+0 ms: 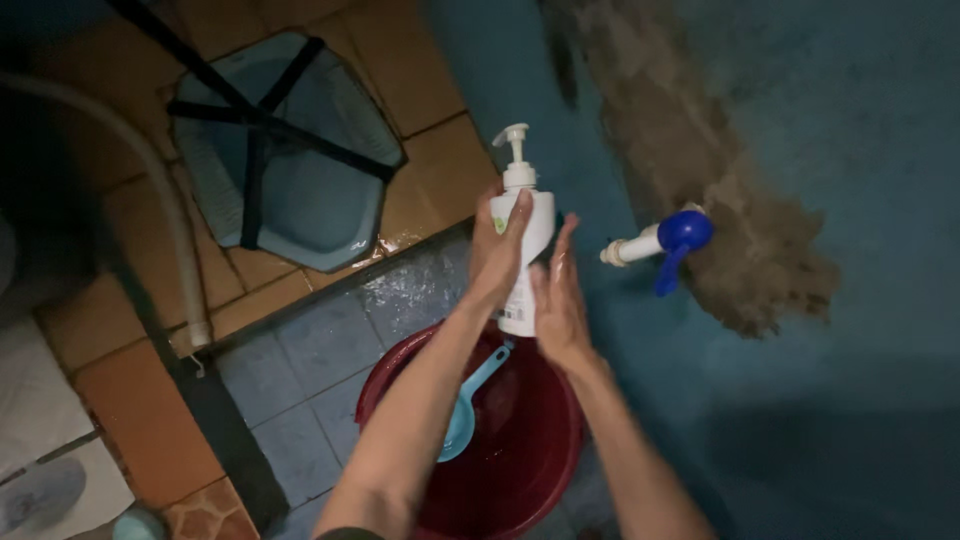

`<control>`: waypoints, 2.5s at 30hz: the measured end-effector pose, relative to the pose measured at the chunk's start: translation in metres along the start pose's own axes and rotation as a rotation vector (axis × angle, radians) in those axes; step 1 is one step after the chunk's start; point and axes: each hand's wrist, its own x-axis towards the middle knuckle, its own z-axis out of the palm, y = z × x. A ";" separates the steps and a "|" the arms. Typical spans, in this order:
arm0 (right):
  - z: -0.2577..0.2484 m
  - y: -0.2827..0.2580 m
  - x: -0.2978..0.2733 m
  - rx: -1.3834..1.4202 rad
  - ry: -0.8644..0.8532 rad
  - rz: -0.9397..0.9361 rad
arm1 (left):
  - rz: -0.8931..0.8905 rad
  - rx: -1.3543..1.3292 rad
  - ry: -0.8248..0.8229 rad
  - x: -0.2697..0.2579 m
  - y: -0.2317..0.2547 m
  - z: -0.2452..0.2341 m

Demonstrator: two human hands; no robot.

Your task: The person washes a pink plastic stool by pouring water from a blue scoop and scrubbing it with a green sponge. They then clean a white pump bottle and a green bottle using the same sponge and water from a red basin.

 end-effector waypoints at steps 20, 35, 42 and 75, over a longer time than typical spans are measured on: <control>-0.005 0.009 0.020 -0.261 -0.046 -0.095 | -0.024 -0.148 -0.355 0.045 -0.061 -0.006; -0.028 0.046 0.069 -0.120 -0.022 -0.048 | -0.004 -0.415 -0.327 0.075 -0.056 0.029; -0.016 0.023 0.030 -0.532 -0.045 -0.122 | 0.279 -0.182 -0.232 0.077 -0.087 0.035; 0.008 0.010 -0.021 -0.910 -0.089 -0.048 | -0.188 -0.293 -0.164 0.038 -0.015 0.010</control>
